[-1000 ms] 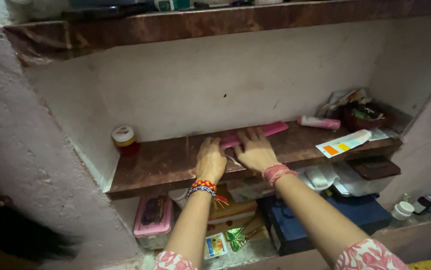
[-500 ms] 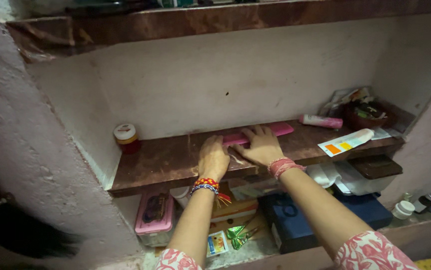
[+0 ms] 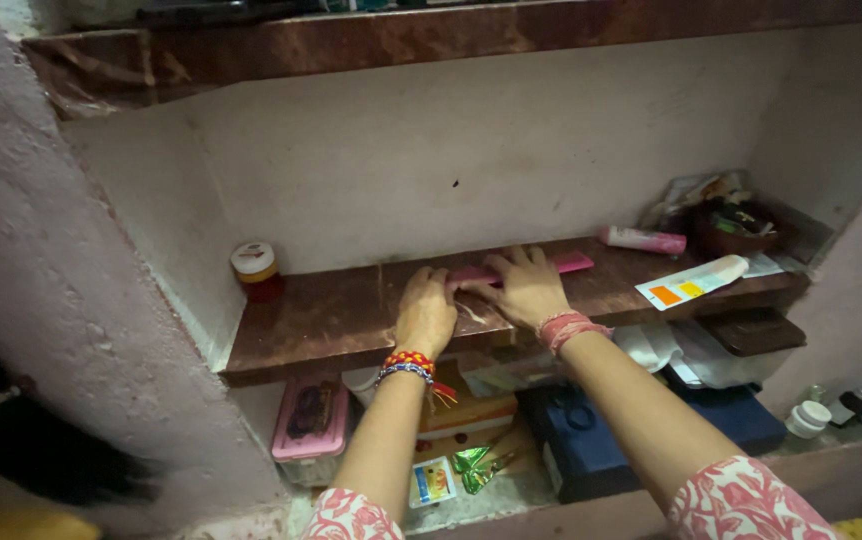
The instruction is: The person organizes various cosmetic and medicinal items by picking them up from a yellow patterned stool and placing them onto a dark brown wooden shelf, or vice-versa, handling items like tubes, jars, and small bottles.
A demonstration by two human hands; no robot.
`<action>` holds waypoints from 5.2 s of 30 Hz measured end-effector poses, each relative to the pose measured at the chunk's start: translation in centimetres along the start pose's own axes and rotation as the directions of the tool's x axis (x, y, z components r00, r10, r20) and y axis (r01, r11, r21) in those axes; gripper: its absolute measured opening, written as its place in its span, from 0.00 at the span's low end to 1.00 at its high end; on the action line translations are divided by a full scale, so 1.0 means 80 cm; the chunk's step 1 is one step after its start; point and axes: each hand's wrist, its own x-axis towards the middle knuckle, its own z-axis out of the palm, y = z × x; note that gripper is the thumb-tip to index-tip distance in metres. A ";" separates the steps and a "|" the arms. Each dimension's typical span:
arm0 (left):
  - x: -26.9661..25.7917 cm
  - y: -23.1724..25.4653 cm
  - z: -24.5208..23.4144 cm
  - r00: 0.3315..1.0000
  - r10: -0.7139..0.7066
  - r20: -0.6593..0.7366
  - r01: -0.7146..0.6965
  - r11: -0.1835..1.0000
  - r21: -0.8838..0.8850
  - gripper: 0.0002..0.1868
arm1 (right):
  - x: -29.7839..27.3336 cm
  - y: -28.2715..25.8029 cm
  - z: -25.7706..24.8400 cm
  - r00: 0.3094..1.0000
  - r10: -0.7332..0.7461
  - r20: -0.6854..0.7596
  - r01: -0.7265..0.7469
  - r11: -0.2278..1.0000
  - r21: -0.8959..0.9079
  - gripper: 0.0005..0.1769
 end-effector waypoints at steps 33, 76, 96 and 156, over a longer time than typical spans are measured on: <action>-0.035 0.035 -0.065 0.999 -0.002 -0.043 -0.003 0.995 -0.099 0.13 | -0.037 -0.009 -0.047 0.975 -0.146 -0.166 0.189 0.940 0.283 0.16; -0.123 0.068 -0.147 0.986 0.075 -0.152 -0.090 0.991 -0.095 0.09 | -0.116 0.004 -0.089 0.960 -0.143 -0.242 0.186 0.968 0.167 0.08; -0.167 0.110 -0.110 0.979 0.123 -0.165 -0.140 0.986 -0.092 0.12 | -0.186 0.028 -0.140 0.952 -0.138 -0.274 0.185 0.971 0.152 0.07; -0.420 0.415 0.259 0.645 0.372 0.668 -0.111 0.910 -0.399 0.06 | -0.690 0.333 -0.219 0.703 0.555 0.446 -0.445 0.831 -0.333 0.05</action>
